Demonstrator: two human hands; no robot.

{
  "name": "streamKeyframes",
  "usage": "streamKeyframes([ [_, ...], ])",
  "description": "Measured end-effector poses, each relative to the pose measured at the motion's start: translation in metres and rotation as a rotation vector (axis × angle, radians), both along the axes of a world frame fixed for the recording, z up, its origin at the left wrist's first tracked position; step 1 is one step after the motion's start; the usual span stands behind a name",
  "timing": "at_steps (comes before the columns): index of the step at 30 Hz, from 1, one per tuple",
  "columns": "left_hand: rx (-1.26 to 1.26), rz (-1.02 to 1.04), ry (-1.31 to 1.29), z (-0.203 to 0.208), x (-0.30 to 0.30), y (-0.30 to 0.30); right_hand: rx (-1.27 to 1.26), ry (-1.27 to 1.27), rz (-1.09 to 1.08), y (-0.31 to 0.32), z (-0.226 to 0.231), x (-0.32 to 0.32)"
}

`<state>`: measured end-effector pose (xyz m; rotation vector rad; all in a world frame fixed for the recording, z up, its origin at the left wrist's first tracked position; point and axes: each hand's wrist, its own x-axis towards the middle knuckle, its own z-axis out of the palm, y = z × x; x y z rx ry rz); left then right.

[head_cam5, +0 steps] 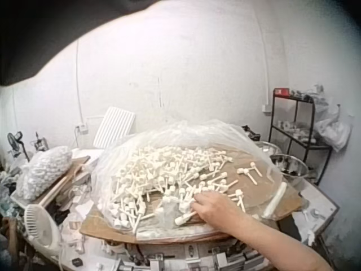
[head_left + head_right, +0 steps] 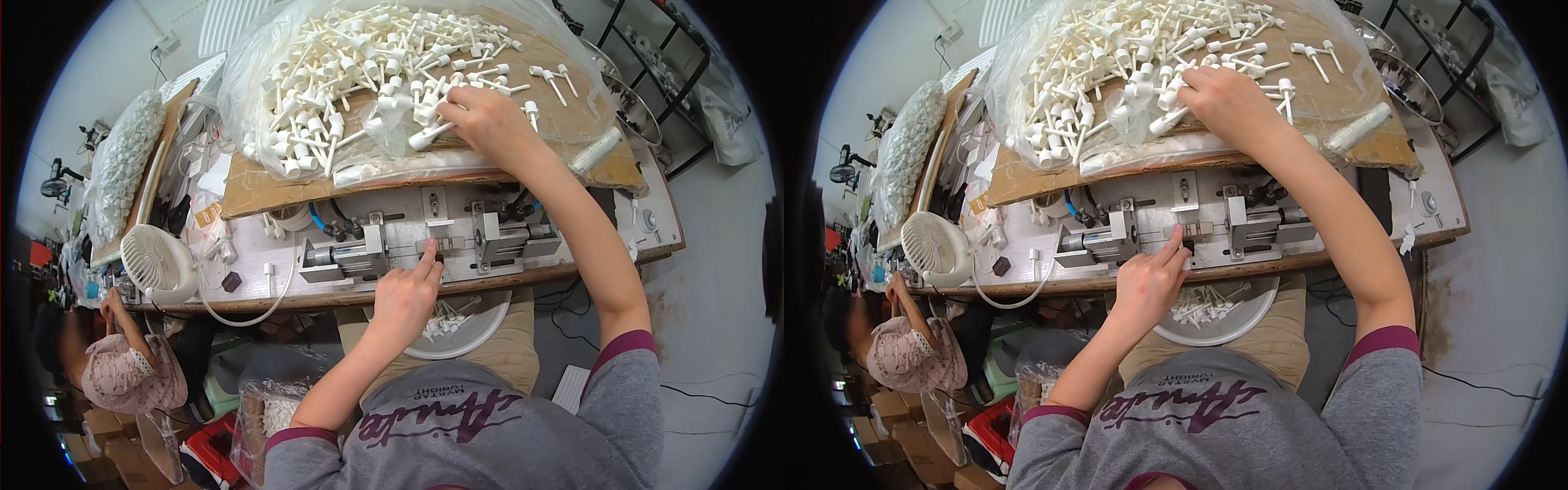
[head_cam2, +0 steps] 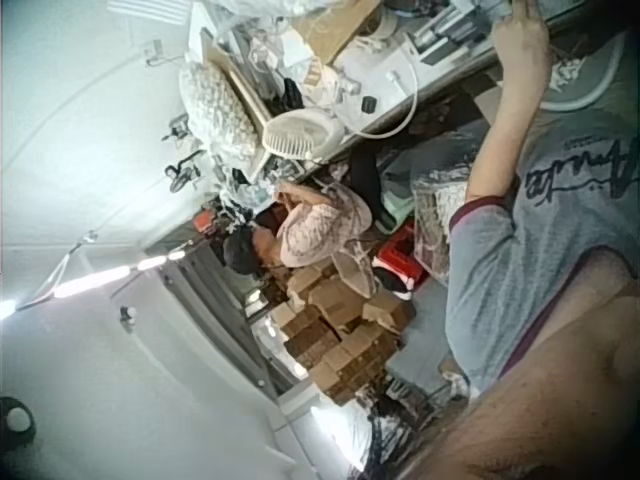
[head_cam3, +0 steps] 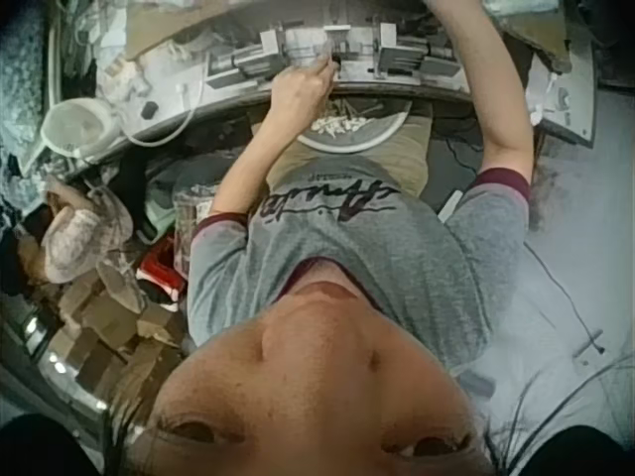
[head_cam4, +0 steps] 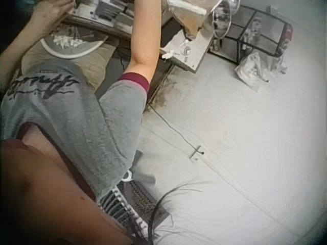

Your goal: The person is assembling small white plastic components using a pneumatic assembly jig at a workshop station.

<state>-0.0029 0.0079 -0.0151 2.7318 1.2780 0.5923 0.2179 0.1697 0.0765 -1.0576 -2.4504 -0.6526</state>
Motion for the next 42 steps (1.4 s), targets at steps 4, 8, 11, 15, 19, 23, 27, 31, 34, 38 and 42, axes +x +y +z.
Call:
streamKeyframes([
  [4, 0.002, 0.012, -0.008, 0.0, 0.0, -0.001, 0.158, -0.023, 0.019, -0.004, 0.004, 0.007],
  [8, -0.188, 0.024, -0.128, 0.013, -0.006, -0.002, 0.155, 0.279, 0.007, -0.027, 0.01, 0.005],
  [11, -0.541, 0.081, -0.788, 0.034, -0.007, 0.004, -0.152, 0.476, 0.176, -0.065, 0.0, 0.003],
  [15, -0.947, -0.049, -1.39, 0.064, -0.013, 0.011, -0.122, 0.256, 0.247, -0.098, -0.013, -0.005],
  [19, -0.402, 0.09, -0.919, 0.063, -0.022, 0.001, -0.023, 0.317, 0.142, -0.084, -0.003, -0.018],
  [23, -0.015, 0.148, -0.8, 0.049, -0.005, -0.009, -0.007, 0.451, -0.093, -0.032, 0.005, -0.012],
  [27, -0.013, 0.123, -0.805, 0.044, -0.002, -0.011, -0.059, 0.323, -0.262, 0.004, -0.01, -0.024],
  [31, -0.153, 0.102, -0.739, 0.029, -0.003, -0.022, -0.041, 0.491, -0.067, 0.0, -0.021, -0.023],
  [34, -0.057, 0.063, -0.656, 0.003, -0.005, -0.026, -0.202, 0.716, -0.03, -0.019, -0.014, -0.02],
  [38, 0.239, 0.08, -0.462, -0.011, -0.003, -0.015, -0.34, 0.872, -0.003, -0.048, -0.003, -0.024],
  [42, 0.253, 0.081, -0.311, -0.012, 0.001, -0.012, -0.337, 0.956, 0.016, -0.069, -0.003, -0.024],
])
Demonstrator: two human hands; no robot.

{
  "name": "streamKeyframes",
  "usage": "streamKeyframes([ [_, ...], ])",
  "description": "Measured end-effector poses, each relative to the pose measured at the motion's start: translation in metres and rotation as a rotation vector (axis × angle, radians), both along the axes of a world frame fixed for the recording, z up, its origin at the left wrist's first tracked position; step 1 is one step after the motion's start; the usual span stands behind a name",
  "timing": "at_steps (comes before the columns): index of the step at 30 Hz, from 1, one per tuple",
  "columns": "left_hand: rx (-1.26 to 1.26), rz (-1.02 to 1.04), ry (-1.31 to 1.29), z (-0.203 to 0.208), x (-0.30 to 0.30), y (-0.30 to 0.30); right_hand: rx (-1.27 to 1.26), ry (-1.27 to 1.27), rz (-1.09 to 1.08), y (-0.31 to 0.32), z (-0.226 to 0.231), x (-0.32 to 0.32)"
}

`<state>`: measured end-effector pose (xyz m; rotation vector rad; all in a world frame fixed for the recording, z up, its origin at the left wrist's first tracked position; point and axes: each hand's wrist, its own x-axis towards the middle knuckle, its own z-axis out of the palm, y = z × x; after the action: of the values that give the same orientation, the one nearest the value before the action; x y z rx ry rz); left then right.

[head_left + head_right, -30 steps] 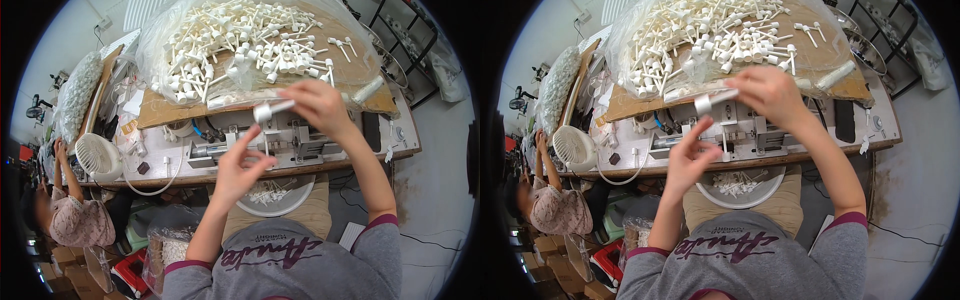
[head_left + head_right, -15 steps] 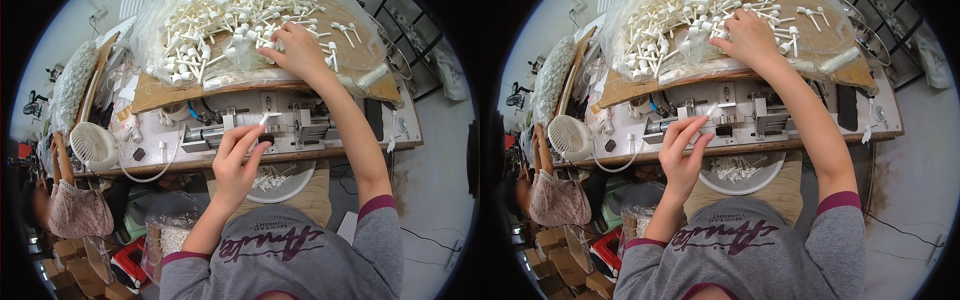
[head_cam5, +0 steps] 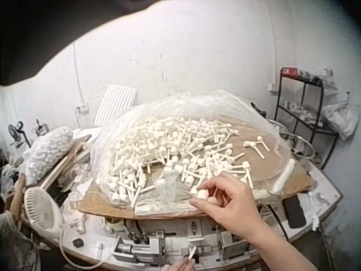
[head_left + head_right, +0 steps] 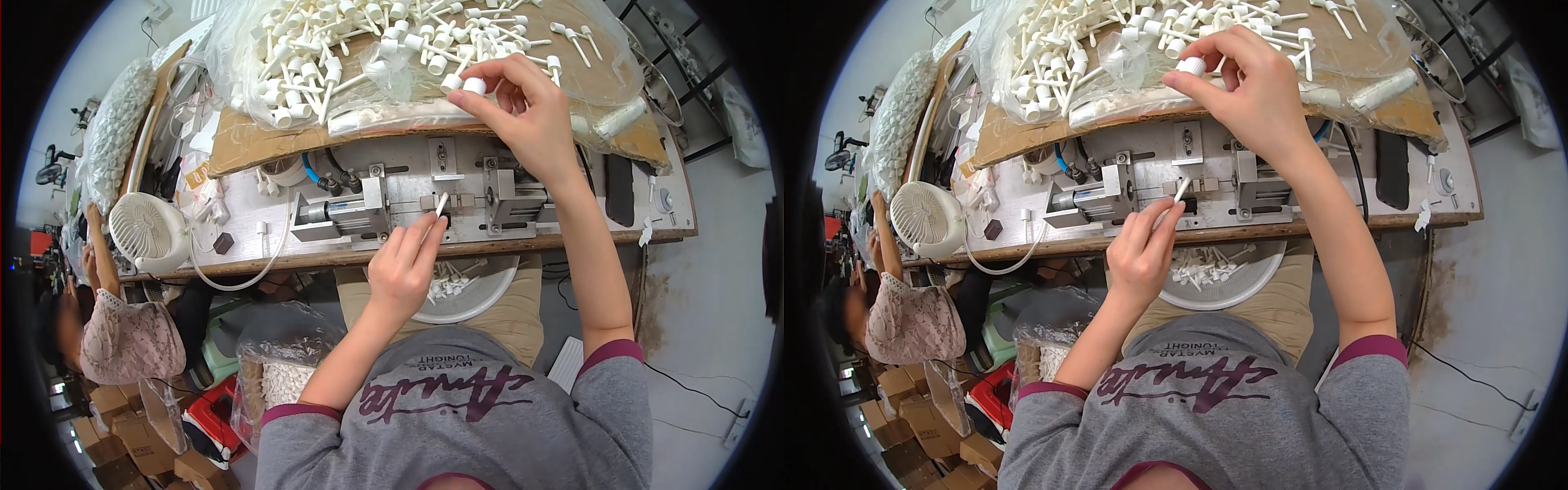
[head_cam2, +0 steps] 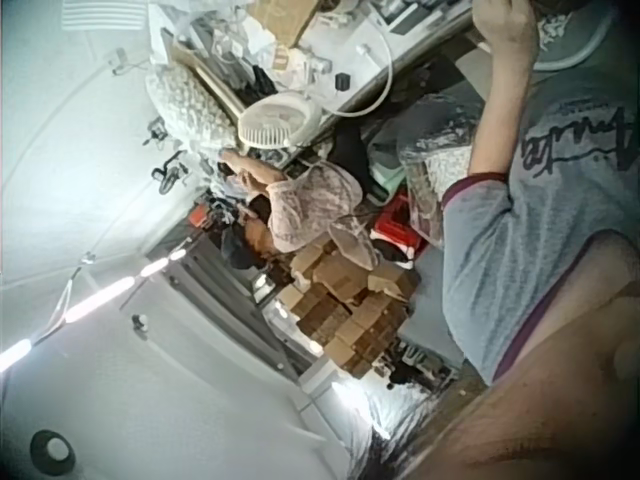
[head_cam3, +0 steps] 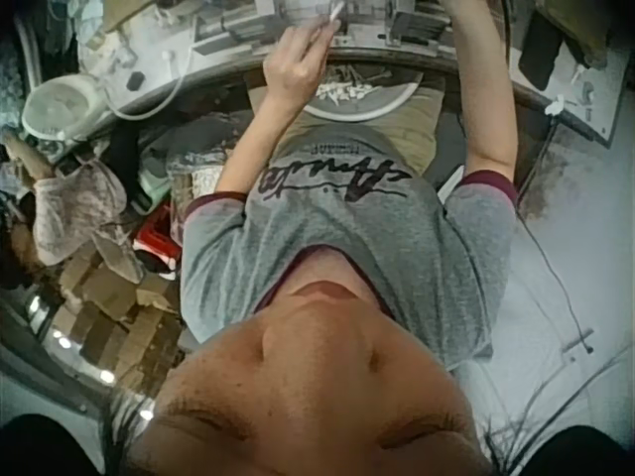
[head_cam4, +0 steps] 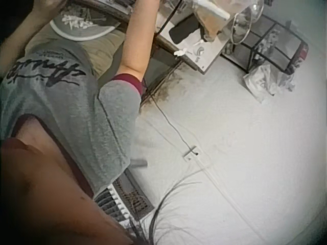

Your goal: The person is assembling small white plastic components using a pneumatic assembly jig at a workshop station.

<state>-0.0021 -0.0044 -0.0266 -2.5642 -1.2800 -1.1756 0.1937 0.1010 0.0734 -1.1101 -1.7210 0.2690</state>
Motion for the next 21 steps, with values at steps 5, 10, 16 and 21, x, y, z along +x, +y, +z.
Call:
streamKeyframes([
  [5, -0.097, 0.021, -0.068, -0.019, 0.013, -0.009, 0.01, 0.049, 0.015, -0.014, -0.005, 0.0],
  [10, -0.12, -0.028, 0.084, -0.023, 0.003, -0.01, 0.018, 0.081, 0.01, -0.026, -0.011, 0.003],
  [16, -0.043, -0.004, 0.322, 0.002, 0.004, 0.006, -0.02, 0.044, 0.004, -0.044, -0.016, 0.006],
  [21, -0.044, -0.013, 0.417, 0.007, 0.005, 0.009, -0.211, 0.256, 0.065, -0.067, -0.023, 0.008],
])
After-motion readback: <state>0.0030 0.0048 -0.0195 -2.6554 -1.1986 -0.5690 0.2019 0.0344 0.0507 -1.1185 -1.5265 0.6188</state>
